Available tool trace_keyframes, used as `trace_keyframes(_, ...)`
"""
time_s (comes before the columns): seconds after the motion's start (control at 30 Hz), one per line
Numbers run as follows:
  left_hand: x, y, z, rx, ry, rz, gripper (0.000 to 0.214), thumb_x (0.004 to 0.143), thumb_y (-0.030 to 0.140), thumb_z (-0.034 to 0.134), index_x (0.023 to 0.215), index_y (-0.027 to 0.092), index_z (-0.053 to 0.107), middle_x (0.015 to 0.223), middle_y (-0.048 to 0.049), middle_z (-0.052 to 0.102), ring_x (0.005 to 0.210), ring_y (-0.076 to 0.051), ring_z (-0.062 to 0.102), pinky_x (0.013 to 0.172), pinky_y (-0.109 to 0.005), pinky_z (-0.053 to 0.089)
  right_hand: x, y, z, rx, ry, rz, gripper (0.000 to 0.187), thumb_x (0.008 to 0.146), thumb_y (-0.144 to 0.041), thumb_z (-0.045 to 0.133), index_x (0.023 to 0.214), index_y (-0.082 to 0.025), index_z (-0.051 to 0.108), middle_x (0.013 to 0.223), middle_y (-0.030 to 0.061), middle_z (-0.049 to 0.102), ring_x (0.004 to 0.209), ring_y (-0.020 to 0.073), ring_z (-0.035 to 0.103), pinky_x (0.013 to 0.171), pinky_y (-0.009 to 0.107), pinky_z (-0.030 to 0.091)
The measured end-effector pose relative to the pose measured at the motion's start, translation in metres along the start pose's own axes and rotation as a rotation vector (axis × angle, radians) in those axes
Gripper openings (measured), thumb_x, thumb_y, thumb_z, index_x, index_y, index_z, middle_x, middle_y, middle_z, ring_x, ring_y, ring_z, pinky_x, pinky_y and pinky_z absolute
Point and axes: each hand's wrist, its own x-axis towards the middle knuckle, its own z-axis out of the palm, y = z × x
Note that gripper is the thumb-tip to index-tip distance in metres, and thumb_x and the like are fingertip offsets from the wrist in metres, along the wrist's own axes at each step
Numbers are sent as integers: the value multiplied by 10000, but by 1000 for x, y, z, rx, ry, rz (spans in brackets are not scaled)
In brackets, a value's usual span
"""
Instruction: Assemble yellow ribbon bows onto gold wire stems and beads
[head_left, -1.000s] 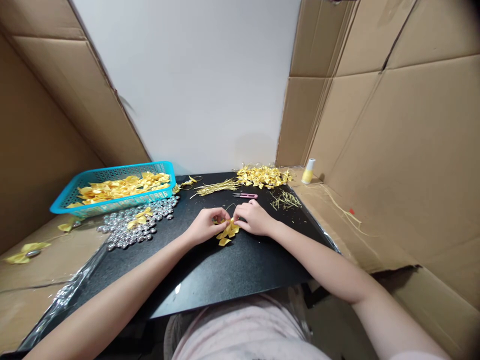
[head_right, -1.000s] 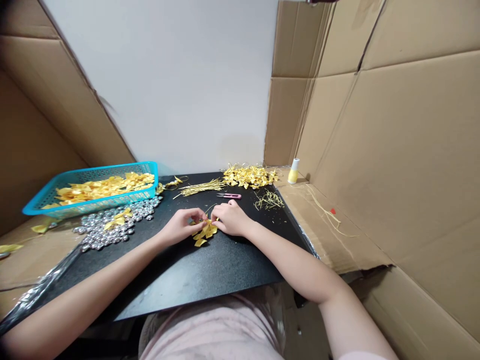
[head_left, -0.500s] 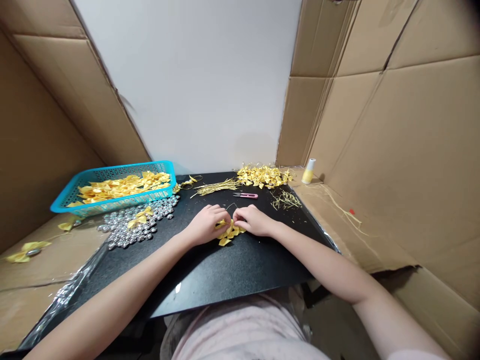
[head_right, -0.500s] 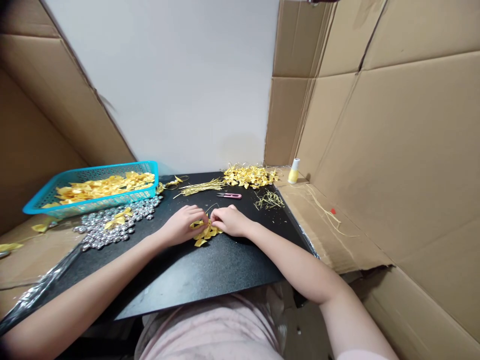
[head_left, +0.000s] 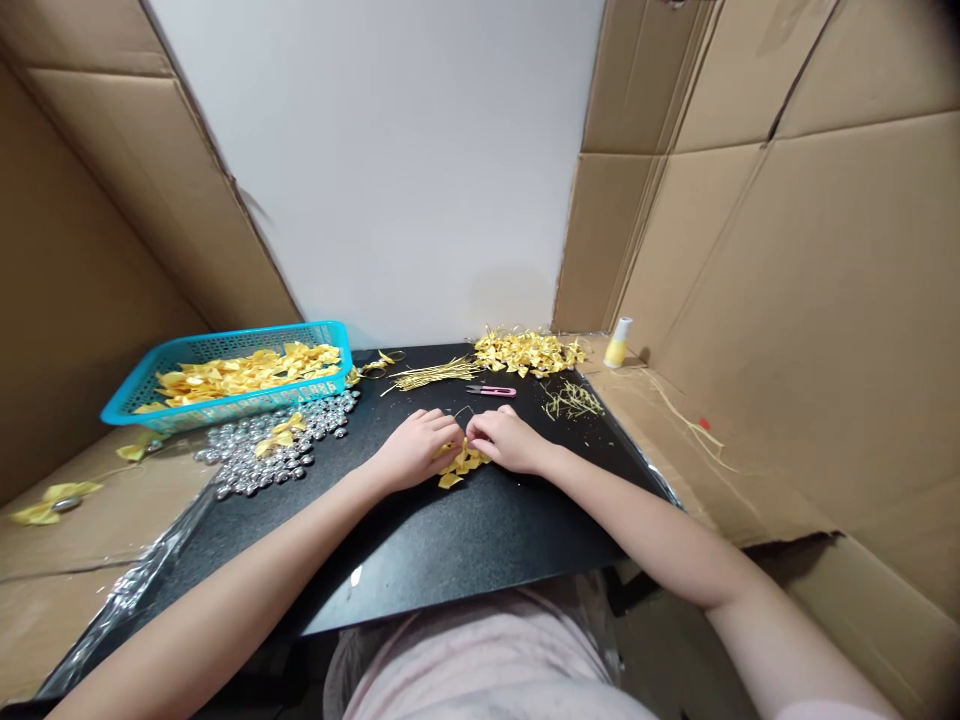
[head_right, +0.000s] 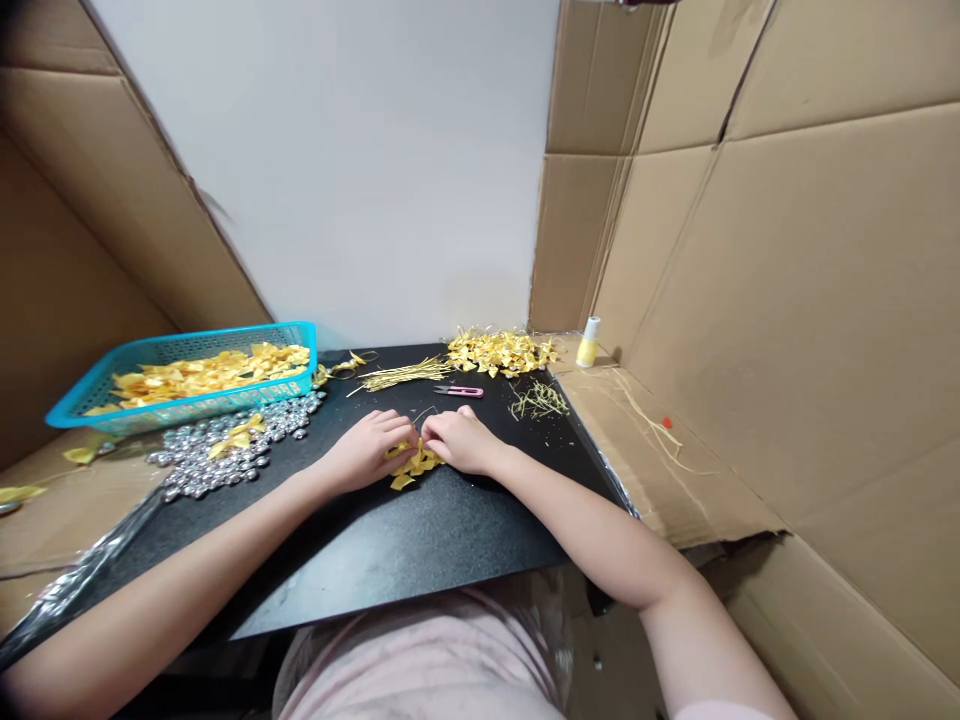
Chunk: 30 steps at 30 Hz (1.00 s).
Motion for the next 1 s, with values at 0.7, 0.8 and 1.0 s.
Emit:
trace_keyframes(0.7,0,-8,1,-543,1,-87,279,914,395,438,724,191,423,743,-1,509,745,-159,436,714,-271,371,6,8,4,690,-27,92,152,794,-284,619,747,-158,549,678,-33,522,618,100,443,608,238,371)
trace_keyframes(0.8,0,-8,2,-610,-3,-130,298,907,424,438,722,191,410,739,7,490,740,-154,424,725,-271,368,7,10,5,728,-29,97,242,768,-382,641,747,-159,550,675,-29,519,619,104,443,606,245,368)
trace_keyframes(1.0,1,-4,1,-776,14,-194,309,881,434,461,708,193,375,736,21,437,731,-143,417,712,-259,366,7,8,4,774,-20,96,301,755,-442,647,754,-162,538,688,-25,510,631,107,435,608,249,364)
